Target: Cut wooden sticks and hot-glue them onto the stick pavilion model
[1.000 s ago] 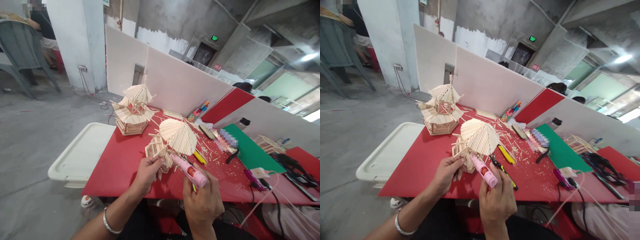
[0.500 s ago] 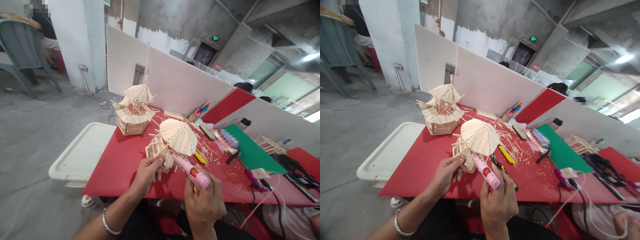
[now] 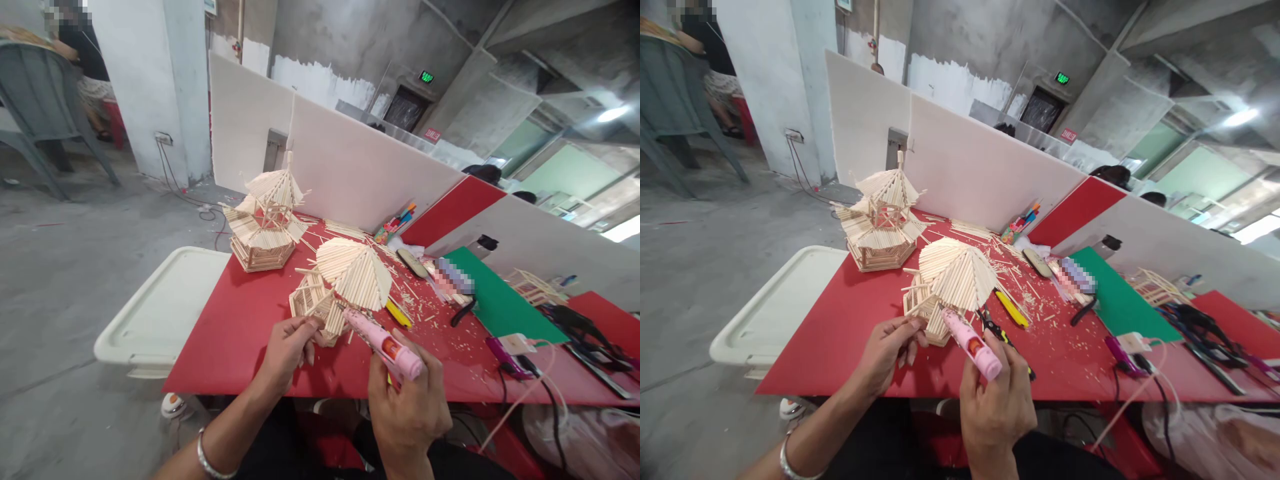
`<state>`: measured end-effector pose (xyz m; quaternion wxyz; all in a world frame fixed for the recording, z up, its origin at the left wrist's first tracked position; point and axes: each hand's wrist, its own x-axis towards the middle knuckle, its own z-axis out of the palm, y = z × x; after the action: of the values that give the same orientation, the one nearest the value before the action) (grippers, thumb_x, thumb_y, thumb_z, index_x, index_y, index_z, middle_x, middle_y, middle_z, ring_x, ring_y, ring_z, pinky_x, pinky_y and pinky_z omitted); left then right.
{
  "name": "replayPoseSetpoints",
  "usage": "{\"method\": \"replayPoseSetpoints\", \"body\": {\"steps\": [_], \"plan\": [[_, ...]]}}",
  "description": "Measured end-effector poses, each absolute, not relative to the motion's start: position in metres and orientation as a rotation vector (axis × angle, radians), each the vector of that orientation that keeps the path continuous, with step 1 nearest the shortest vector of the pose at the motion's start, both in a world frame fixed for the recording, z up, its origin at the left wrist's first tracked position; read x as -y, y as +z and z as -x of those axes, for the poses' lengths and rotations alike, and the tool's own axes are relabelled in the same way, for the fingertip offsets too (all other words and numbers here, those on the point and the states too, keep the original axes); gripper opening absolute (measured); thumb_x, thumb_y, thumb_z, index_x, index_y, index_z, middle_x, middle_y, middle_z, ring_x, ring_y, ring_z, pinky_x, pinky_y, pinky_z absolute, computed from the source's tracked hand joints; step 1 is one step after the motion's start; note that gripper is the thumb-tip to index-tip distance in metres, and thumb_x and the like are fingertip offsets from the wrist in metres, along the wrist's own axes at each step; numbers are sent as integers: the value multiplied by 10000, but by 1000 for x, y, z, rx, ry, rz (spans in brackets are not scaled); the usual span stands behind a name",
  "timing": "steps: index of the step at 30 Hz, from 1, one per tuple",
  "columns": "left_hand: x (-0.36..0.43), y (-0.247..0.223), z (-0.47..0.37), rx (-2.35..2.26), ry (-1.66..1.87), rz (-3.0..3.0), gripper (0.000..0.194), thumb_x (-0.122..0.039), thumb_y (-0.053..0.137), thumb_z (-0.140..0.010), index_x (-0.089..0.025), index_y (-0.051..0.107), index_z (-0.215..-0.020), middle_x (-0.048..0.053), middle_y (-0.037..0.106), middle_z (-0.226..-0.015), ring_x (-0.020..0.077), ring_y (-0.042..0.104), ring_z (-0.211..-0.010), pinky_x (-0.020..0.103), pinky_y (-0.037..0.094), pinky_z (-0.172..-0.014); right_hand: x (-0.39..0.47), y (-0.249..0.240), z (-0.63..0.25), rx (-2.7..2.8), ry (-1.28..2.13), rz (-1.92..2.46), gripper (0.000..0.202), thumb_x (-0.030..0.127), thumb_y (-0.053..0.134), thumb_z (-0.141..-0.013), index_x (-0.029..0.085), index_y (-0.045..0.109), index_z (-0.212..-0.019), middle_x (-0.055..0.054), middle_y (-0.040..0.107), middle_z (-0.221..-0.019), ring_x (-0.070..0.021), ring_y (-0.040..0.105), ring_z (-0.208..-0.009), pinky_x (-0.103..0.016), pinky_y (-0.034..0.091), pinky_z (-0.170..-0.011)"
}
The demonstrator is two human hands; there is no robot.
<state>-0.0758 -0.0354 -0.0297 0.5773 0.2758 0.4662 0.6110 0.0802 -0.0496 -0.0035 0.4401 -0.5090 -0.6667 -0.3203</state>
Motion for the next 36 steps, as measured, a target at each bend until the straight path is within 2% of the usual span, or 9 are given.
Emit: {"method": "replayPoseSetpoints", "body": {"steps": [5,8,10,12,15,19,24,30,36], "plan": [[39,-32,74,-1145,1396,-687,150,-277,617,-633,-136,660,-659,18,647,-518,63,414,-306,187,232,-321,46,-3,-85,1634,-697,1272,255,218,677,-753,138,589,-979,-91,659,-858,-177,635,-759,-240,473,-646],[42,-34,72,-1211,1317,-791,153,-277,622,-634,-135,678,-641,20,647,-522,71,437,-328,195,291,-355,44,-5,-103,1589,-612,1312,219,350,677,-748,161,585,-811,-35,609,-663,-148,576,-560,-238,421,-520],[44,-36,69,-1239,1265,-850,163,-289,626,-631,-138,664,-581,17,632,-515,77,450,-335,205,327,-378,43,-5,-123,1530,-459,1465,289,447,681,-714,201,531,-703,20,540,-526,-132,498,-432,-244,367,-443],[45,-39,63,-1260,1206,-900,190,-306,625,-634,-142,644,-541,9,605,-493,82,453,-332,210,338,-382,40,-4,-148,1440,-247,1693,336,497,680,-680,229,477,-684,49,508,-476,-138,470,-390,-247,337,-409],[45,-43,50,-1263,1112,-1011,200,-319,598,-674,-149,645,-580,-1,582,-482,92,447,-339,213,329,-381,31,-4,-189,1296,-30,2030,359,541,650,-662,236,469,-724,27,552,-522,-181,525,-452,-265,370,-435],[45,-46,30,-1289,1052,-1395,234,-258,521,-767,-163,643,-591,9,584,-511,130,517,-460,223,363,-456,12,-17,-232,1325,39,2372,363,535,560,-727,182,558,-817,-92,655,-716,-232,607,-614,-308,430,-536],[33,-43,2,-1588,863,-2022,229,-160,466,-827,-174,676,-738,61,656,-724,183,611,-693,251,441,-618,-9,-44,-258,1430,118,2483,374,448,479,-789,116,628,-876,-181,672,-864,-283,642,-753,-342,447,-624],[-2,-41,-37,-2010,261,-2255,261,-61,403,-844,-100,630,-967,152,640,-932,224,633,-861,283,492,-685,-29,-59,-273,1527,131,2554,477,435,422,-825,56,613,-1043,-199,650,-903,-302,640,-809,-357,456,-644],[-12,-36,-47,-2077,59,-2250,268,-17,386,-817,-54,636,-908,203,645,-903,263,656,-782,326,499,-642,-20,-57,-273,1538,-35,2518,503,457,420,-847,67,606,-1106,-206,596,-985,-339,573,-951,-400,440,-704]]}}
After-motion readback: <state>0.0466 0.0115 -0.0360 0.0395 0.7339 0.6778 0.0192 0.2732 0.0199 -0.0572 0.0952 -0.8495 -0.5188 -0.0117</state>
